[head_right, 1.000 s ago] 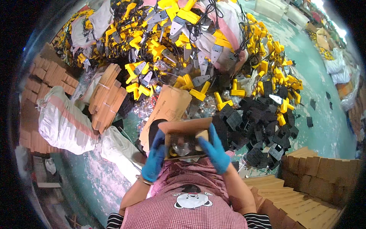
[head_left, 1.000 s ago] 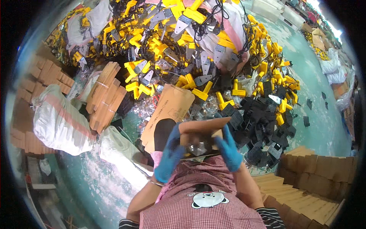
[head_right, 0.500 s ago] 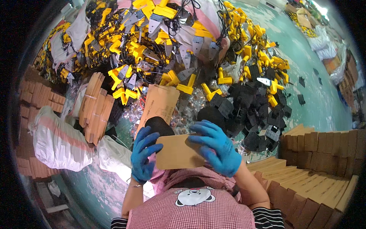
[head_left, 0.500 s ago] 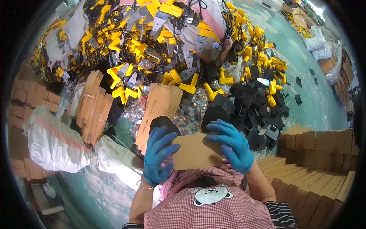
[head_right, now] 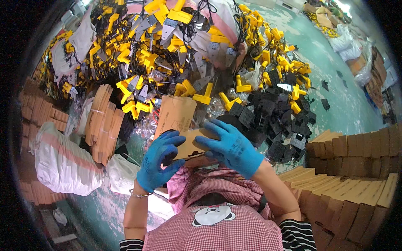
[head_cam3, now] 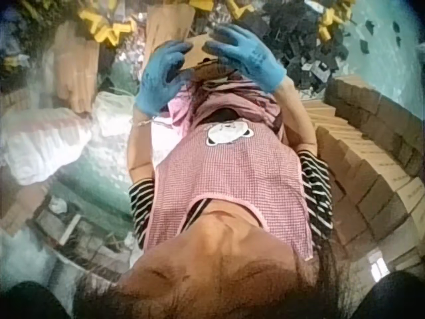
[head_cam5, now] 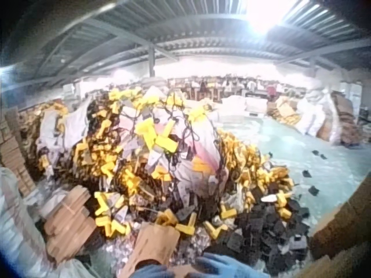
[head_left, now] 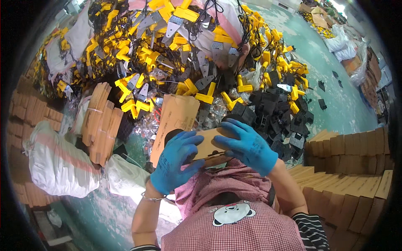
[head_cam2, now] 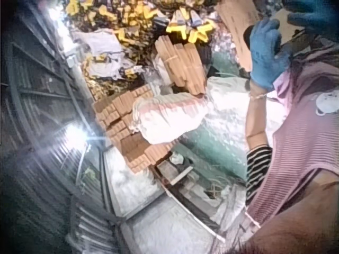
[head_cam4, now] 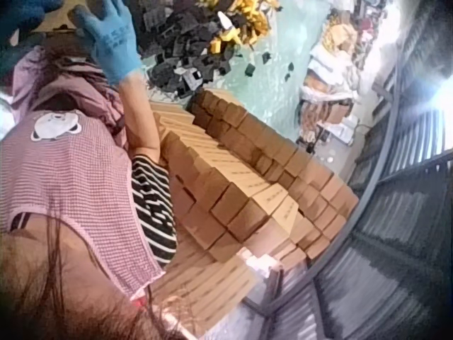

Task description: The person packs plastic components into small cardboard boxes by hand.

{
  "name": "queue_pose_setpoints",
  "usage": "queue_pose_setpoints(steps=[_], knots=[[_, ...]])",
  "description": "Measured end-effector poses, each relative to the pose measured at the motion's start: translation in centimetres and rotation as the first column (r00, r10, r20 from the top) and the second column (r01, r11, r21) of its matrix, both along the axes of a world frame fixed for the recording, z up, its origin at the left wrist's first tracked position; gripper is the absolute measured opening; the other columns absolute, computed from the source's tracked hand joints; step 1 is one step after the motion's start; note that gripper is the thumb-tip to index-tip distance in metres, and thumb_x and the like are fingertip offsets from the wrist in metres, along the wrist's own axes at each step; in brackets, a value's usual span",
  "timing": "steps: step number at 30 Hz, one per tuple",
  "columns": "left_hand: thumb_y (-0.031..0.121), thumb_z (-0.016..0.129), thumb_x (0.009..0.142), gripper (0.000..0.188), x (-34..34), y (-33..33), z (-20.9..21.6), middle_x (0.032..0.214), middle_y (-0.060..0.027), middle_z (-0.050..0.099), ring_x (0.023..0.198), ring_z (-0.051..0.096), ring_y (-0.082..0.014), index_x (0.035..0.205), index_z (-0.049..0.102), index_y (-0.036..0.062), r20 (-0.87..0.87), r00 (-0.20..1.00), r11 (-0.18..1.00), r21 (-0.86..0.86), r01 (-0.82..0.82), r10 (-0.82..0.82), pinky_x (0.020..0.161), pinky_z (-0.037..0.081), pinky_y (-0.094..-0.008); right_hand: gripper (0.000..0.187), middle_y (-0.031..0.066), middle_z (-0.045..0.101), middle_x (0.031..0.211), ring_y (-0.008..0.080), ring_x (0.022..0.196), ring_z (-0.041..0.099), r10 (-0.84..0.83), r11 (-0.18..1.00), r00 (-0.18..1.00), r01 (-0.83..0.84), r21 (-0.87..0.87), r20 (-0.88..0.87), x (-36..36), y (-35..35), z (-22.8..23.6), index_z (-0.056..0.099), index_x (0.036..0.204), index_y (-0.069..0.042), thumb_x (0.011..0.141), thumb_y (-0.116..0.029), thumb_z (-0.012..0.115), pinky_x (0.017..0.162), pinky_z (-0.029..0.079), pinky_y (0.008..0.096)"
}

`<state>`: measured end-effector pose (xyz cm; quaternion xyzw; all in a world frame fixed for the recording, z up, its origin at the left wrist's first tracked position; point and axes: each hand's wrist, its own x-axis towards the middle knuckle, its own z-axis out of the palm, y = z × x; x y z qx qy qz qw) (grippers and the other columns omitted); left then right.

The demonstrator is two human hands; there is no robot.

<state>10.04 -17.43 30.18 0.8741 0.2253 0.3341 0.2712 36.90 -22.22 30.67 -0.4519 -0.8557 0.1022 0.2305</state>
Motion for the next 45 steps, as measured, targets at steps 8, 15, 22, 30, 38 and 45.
queue_pose_setpoints(steps=[8, 15, 22, 30, 38, 45], knots=[[0.008, 0.081, 0.077, 0.034, -0.6, -0.9, -4.1, 0.133, -0.0134, 0.061, 0.13, 0.053, -0.0439, 0.104, 0.059, 0.0083, 0.125, 0.992, 0.999, 0.044, 0.019, -0.025, 0.11, 0.039, -0.0575, 0.056, 0.0182, 0.049, 0.144, 0.0412, 0.137, 0.045, 0.007, 1.0, 0.998, -0.006, -0.009, 0.063, 0.3, -0.5, -1.0, 0.055, 0.137, -0.019, 0.084, -0.022, 0.071, 0.115, 0.037, 0.0532], [0.005, 0.082, 0.076, 0.04, 0.8, -2.7, -3.2, 0.128, -0.0146, 0.065, 0.127, 0.057, -0.0416, 0.112, 0.065, 0.0066, 0.105, 0.987, 0.993, -0.007, -0.121, 0.121, 0.111, 0.042, -0.0533, 0.063, 0.0174, 0.048, 0.145, 0.0414, 0.137, 0.044, -0.03, 0.999, 0.986, 0.025, 0.031, 0.164, 1.7, -0.9, -1.9, 0.051, 0.141, -0.02, 0.081, -0.022, 0.072, 0.115, 0.034, 0.0559], [0.004, 0.082, 0.075, 0.034, 1.6, -1.2, -1.2, 0.114, -0.0131, 0.068, 0.114, 0.064, -0.0385, 0.105, 0.065, 0.0033, 0.034, 0.99, 0.985, 0.101, -0.139, 0.136, 0.097, 0.052, -0.0478, 0.059, 0.0181, 0.049, 0.143, 0.0428, 0.136, 0.044, -0.062, 0.998, 0.998, 0.062, 0.022, -0.014, 1.7, -0.9, -1.9, 0.054, 0.139, -0.021, 0.083, -0.021, 0.072, 0.113, 0.037, 0.0549], [0.008, 0.082, 0.077, 0.03, 2.7, -2.5, -1.5, 0.12, -0.013, 0.069, 0.12, 0.062, -0.0406, 0.102, 0.067, 0.0, -0.054, 0.994, 0.985, 0.148, -0.084, 0.093, 0.102, 0.05, -0.0491, 0.05, 0.0158, 0.053, 0.14, 0.041, 0.133, 0.048, -0.079, 0.995, 0.997, 0.077, 0.063, 0.02, 2.6, -1.3, -2.3, 0.057, 0.134, -0.024, 0.084, -0.018, 0.067, 0.111, 0.04, 0.0533], [-0.001, 0.081, 0.076, 0.028, 1.8, -1.6, 0.8, 0.114, -0.0123, 0.07, 0.112, 0.067, -0.034, 0.099, 0.067, 0.0044, -0.086, 0.989, 0.992, -0.013, -0.123, 0.122, 0.093, 0.055, -0.0386, 0.051, 0.0142, 0.054, 0.139, 0.0378, 0.134, 0.049, -0.049, 0.997, 0.998, 0.047, 0.059, 0.035, 1.8, -1.3, -1.4, 0.057, 0.133, -0.015, 0.082, -0.017, 0.065, 0.112, 0.041, 0.0493], [0.0, 0.081, 0.076, 0.032, 3.4, -1.1, 0.2, 0.11, -0.0084, 0.067, 0.106, 0.067, -0.0304, 0.103, 0.064, 0.0047, -0.112, 0.975, 0.957, 0.24, -0.16, 0.191, 0.088, 0.052, -0.0409, 0.055, 0.0142, 0.055, 0.138, 0.0382, 0.132, 0.051, -0.102, 0.991, 0.995, 0.103, 0.088, -0.024, 2.6, -0.3, -2.7, 0.058, 0.132, -0.014, 0.078, -0.014, 0.069, 0.109, 0.044, 0.0476]])
